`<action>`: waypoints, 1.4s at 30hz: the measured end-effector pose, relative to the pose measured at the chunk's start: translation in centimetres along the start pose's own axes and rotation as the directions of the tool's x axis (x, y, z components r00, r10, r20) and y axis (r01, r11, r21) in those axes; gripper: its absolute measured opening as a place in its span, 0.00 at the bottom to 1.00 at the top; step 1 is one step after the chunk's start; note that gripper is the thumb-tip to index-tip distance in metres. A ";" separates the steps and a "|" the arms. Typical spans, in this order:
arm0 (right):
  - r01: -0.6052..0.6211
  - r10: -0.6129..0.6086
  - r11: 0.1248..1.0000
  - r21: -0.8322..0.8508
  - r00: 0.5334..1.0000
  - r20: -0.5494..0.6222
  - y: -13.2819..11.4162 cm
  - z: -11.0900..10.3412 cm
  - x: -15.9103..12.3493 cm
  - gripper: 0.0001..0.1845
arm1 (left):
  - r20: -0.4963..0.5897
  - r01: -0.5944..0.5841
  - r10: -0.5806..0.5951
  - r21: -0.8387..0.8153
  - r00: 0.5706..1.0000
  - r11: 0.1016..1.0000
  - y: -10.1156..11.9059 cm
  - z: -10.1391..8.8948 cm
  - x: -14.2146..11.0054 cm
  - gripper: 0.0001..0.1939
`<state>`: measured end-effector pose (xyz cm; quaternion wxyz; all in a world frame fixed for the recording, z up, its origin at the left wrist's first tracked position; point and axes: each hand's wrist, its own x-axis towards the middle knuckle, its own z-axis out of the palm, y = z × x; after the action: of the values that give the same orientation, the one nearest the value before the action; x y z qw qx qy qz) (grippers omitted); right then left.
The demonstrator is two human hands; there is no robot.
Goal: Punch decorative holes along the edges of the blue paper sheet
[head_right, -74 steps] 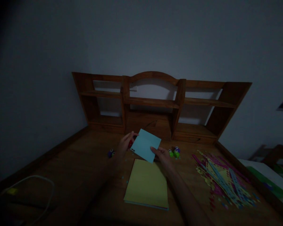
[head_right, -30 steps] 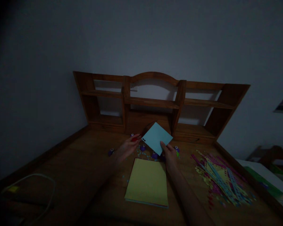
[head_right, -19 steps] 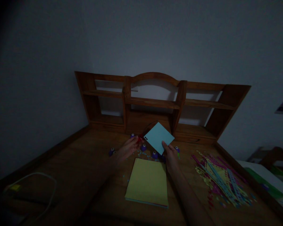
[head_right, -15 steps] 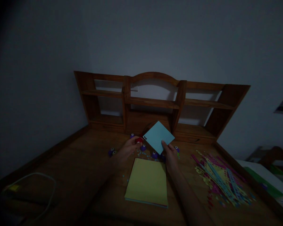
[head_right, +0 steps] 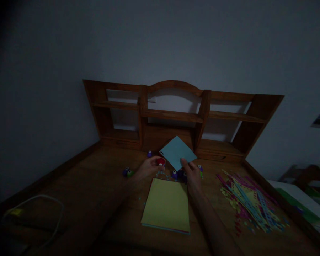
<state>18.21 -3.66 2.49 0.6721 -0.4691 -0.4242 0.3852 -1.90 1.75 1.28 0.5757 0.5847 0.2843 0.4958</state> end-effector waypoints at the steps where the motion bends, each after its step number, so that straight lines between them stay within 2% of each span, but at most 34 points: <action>1: 0.001 -0.001 1.000 0.011 1.000 -0.014 0.1 0.1 0.0 0.26 | 0.004 -0.001 0.000 0.009 1.000 1.000 0.0 0.0 0.0 0.25; 11: 0.004 -0.004 1.000 -0.015 1.000 -0.029 1.4 -0.4 0.6 0.22 | 0.042 -0.001 0.000 0.015 0.999 1.000 0.8 0.3 -0.4 0.26; 17: 0.012 -0.015 0.997 -0.071 0.999 -0.035 0.6 -0.2 0.2 0.24 | 0.061 -0.003 0.002 0.002 0.998 1.000 0.5 0.2 -0.3 0.26; 22: 0.021 -0.026 0.993 -0.116 0.999 -0.042 -0.2 -0.1 -0.2 0.25 | 0.051 -0.003 0.003 0.000 0.999 1.000 0.9 0.4 -0.5 0.26; 29: 0.053 -0.055 0.992 -0.115 0.998 -0.014 0.4 -0.4 0.1 0.24 | 0.093 0.023 -0.020 -0.027 0.995 0.999 0.9 0.6 -0.7 0.26; 37: 0.073 -0.067 0.985 -0.159 0.997 0.042 1.0 -0.5 0.7 0.22 | 0.057 0.016 -0.015 -0.007 0.998 1.000 1.2 0.3 -0.5 0.21; 42: 0.025 -0.016 0.981 -0.194 0.999 0.047 0.5 -0.1 0.3 0.21 | 0.027 -0.013 0.015 -0.072 1.000 0.997 2.0 0.3 -0.5 0.25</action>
<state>18.37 -3.27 2.02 0.6172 -0.5194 -0.4797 0.3453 -2.27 0.77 3.15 0.5969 0.5724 0.2541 0.5015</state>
